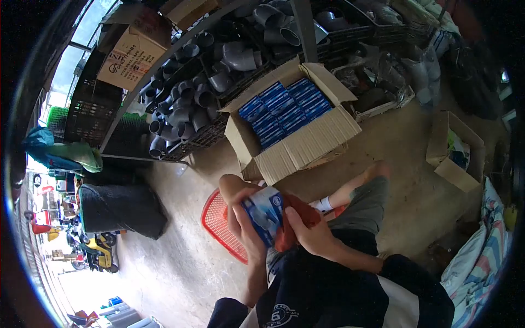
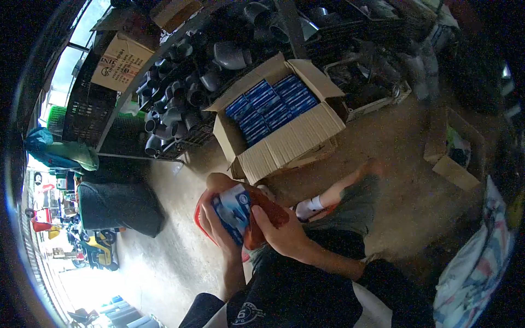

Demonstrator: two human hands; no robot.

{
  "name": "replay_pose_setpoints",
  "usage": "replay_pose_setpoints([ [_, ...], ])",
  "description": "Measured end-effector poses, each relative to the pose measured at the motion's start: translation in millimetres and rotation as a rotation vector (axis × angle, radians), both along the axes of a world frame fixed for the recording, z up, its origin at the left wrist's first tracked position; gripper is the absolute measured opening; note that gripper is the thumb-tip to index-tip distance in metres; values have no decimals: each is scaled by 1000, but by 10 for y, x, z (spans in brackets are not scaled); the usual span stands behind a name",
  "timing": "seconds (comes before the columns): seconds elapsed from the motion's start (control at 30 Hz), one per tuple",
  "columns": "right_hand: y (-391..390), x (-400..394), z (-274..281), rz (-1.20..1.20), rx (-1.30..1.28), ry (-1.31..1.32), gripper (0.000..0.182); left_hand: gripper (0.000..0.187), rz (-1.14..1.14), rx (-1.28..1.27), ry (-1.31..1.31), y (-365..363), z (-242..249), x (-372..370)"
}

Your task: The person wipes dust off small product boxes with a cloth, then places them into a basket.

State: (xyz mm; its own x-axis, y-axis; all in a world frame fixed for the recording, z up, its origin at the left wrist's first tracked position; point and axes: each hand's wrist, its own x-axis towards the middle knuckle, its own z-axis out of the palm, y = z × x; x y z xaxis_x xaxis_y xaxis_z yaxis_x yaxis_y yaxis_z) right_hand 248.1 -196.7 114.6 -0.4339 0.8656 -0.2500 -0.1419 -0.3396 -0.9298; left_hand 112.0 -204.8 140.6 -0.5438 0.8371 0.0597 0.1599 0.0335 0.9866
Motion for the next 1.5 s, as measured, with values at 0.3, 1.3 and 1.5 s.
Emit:
replay_pose_setpoints([
  [0.3, 206, 96, 21, -22, 294, -435, 49, 41, -17, -198, -147, -151, -142, 131],
  [1.3, -121, -254, -143, 147, 819, -392, 78, 35, 152, -74, 72, 46, -479, -215],
  [1.5, -35, -229, -209, 42, 833, -342, 77, 38, -1, -119, 215, -91, -475, -122],
])
